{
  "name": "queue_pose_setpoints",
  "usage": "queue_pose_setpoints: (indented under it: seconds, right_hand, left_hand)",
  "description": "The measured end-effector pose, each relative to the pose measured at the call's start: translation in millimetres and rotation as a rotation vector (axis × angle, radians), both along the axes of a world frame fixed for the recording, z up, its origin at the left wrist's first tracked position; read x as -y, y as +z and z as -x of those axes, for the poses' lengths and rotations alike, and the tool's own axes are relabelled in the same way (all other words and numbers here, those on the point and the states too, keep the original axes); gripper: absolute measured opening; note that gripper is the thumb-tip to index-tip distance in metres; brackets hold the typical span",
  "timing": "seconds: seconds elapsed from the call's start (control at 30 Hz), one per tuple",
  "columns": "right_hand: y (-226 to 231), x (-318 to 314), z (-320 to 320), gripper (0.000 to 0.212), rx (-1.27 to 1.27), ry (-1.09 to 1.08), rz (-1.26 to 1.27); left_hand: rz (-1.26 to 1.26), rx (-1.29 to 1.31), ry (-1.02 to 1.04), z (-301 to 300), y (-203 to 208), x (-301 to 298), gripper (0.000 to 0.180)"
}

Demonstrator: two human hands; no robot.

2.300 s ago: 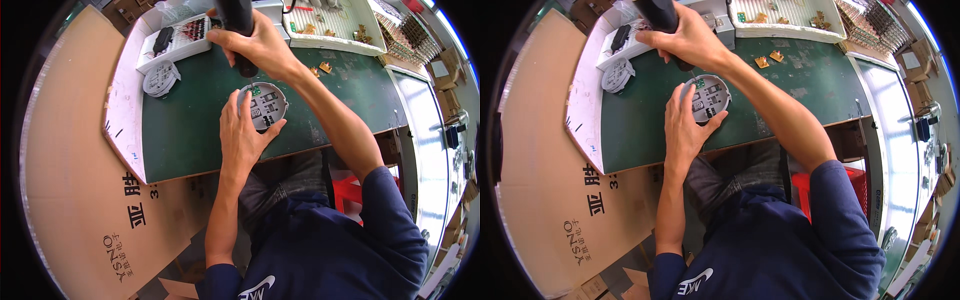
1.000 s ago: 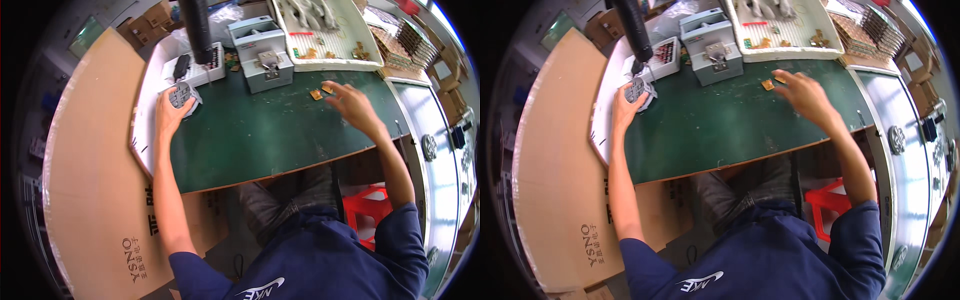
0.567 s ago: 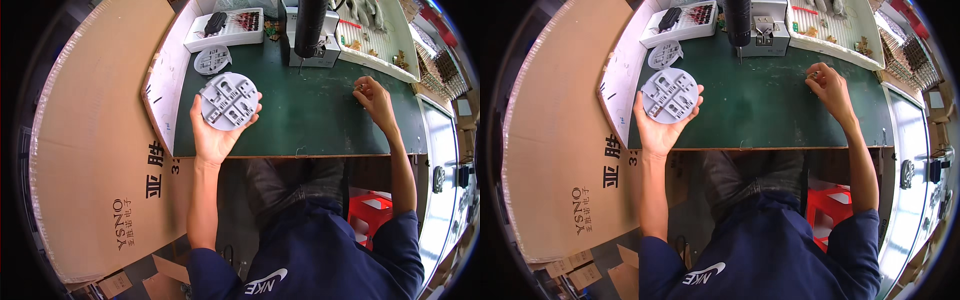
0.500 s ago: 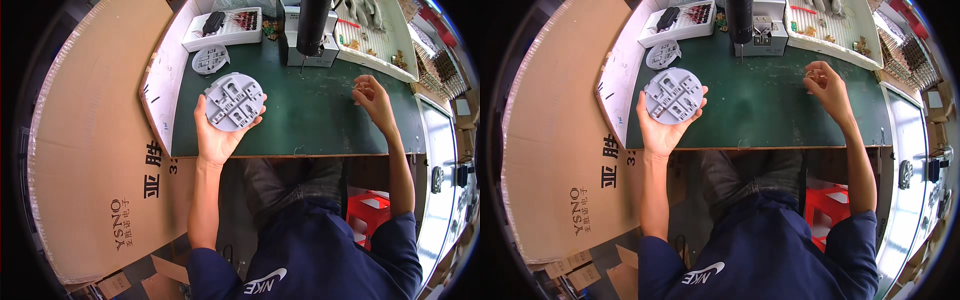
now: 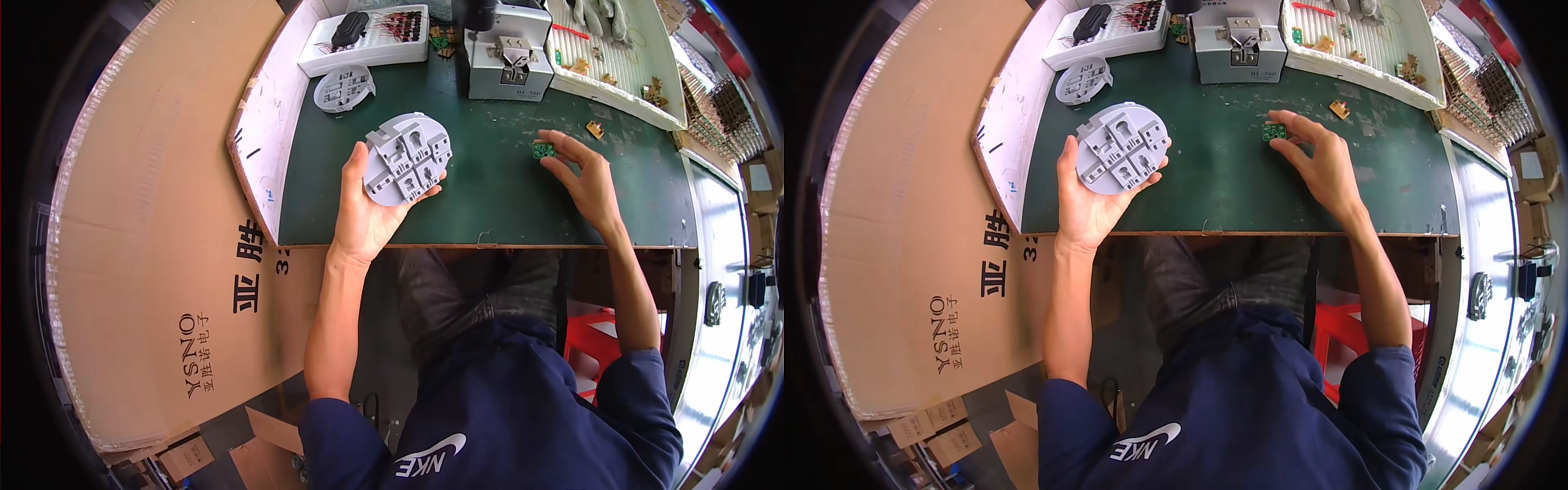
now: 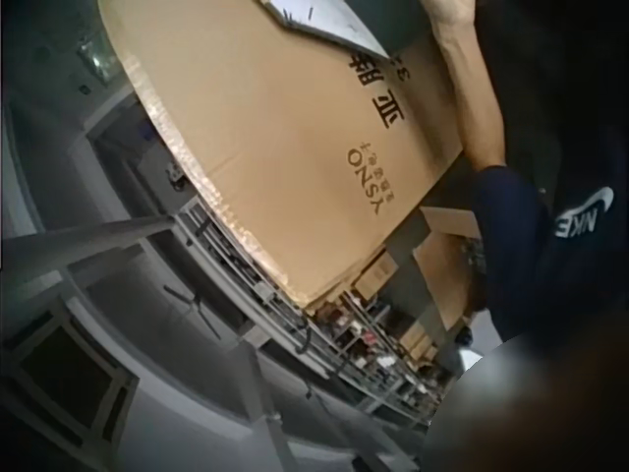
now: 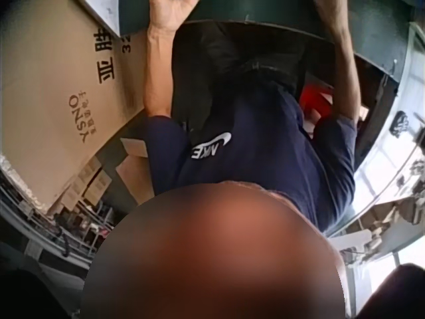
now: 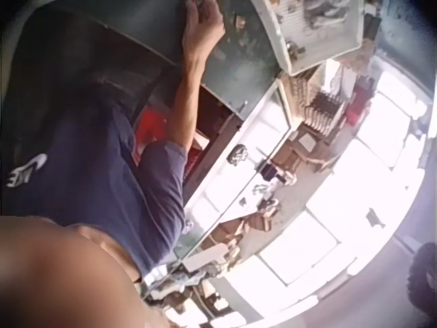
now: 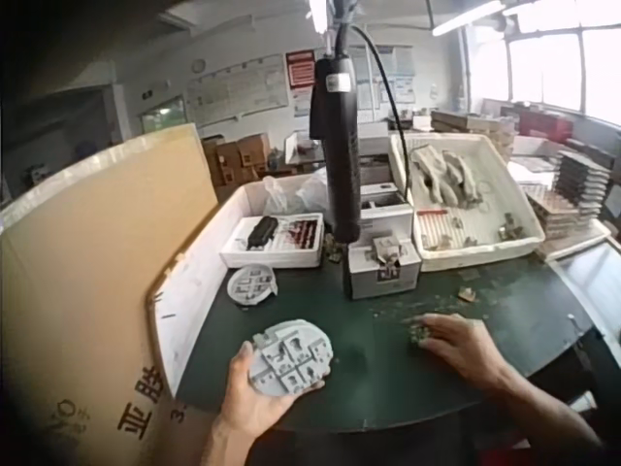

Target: Assembling mechanical components into a circular housing base and securing them using an electric power screwdriver.

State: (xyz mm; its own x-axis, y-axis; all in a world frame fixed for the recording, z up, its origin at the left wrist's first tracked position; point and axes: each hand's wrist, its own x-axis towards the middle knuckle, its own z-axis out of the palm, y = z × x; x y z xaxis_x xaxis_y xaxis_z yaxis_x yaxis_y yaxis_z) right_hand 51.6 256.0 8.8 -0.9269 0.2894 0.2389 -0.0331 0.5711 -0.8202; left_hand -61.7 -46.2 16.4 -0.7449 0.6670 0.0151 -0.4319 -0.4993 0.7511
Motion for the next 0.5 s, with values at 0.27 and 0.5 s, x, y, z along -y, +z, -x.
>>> queue_pose_setpoints:
  seconds: [0.27, 0.5]
  right_hand:
    - [-3.5, -5.7, -9.8, 0.032, -0.044, -0.046, -0.399]
    - [1.9, 0.8, -12.7, 0.032, -0.004, -0.06, -0.175]
  left_hand:
    - [0.062, -0.027, 0.02, -0.5, 0.4, -3.1, 0.069]
    - [0.071, -0.024, 0.029, -1.2, 0.5, -4.4, 0.069]
